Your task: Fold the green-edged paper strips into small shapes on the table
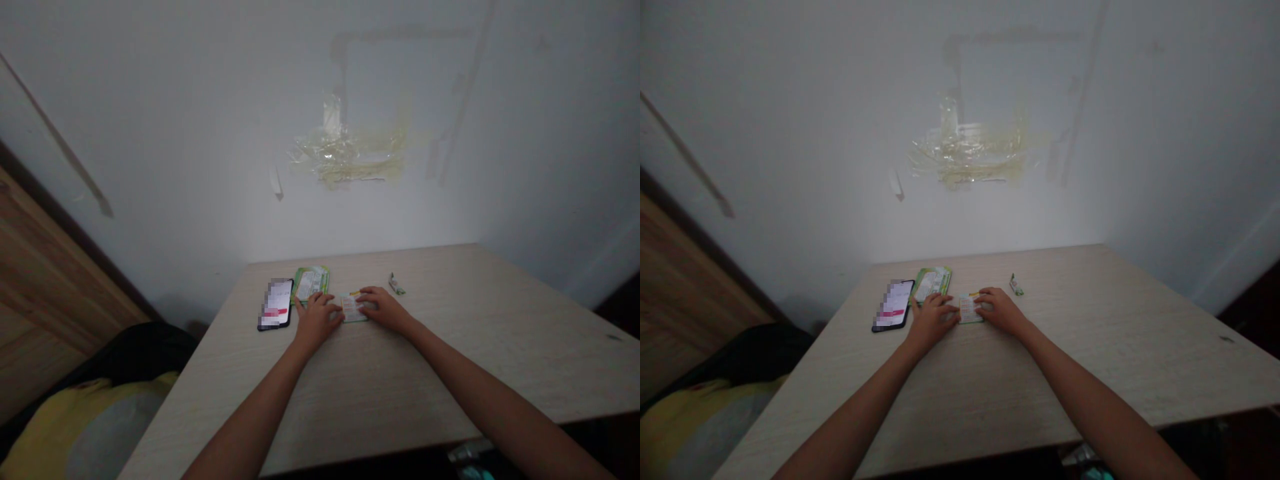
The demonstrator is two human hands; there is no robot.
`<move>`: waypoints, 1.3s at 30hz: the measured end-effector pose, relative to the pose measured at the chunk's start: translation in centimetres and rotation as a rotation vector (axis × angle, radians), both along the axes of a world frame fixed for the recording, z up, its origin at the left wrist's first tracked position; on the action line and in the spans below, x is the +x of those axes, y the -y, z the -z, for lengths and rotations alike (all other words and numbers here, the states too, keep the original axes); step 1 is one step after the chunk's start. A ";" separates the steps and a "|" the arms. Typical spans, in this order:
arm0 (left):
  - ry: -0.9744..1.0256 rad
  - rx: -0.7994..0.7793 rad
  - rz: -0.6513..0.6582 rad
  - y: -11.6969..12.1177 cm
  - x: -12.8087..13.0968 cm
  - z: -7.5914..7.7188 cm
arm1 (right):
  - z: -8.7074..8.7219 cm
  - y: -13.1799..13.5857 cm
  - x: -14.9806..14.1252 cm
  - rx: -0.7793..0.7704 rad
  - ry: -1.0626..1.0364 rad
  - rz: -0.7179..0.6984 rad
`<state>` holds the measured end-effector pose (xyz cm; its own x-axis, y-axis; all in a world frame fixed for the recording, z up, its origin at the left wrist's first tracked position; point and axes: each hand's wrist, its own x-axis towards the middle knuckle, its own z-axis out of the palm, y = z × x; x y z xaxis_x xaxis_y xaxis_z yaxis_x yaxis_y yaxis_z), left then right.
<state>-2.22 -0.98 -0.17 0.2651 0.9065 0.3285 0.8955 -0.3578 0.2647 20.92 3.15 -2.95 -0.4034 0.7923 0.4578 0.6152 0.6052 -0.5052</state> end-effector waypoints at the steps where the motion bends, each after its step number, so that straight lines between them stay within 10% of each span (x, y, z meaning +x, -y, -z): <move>1: -0.002 -0.005 0.001 0.0 0.0 0.0 | 0.0 0.0 0.0 0.001 0.000 0.000; 39: -0.088 -0.019 0.100 0.1 0.5 -1.1 | -2.4 0.6 0.5 0.083 0.193 -0.087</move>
<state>-1.76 -1.08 0.93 0.3812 0.8801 0.2830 0.8759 -0.4417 0.1940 21.40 2.56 -0.51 -0.5550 0.7135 0.4276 0.6394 0.6947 -0.3295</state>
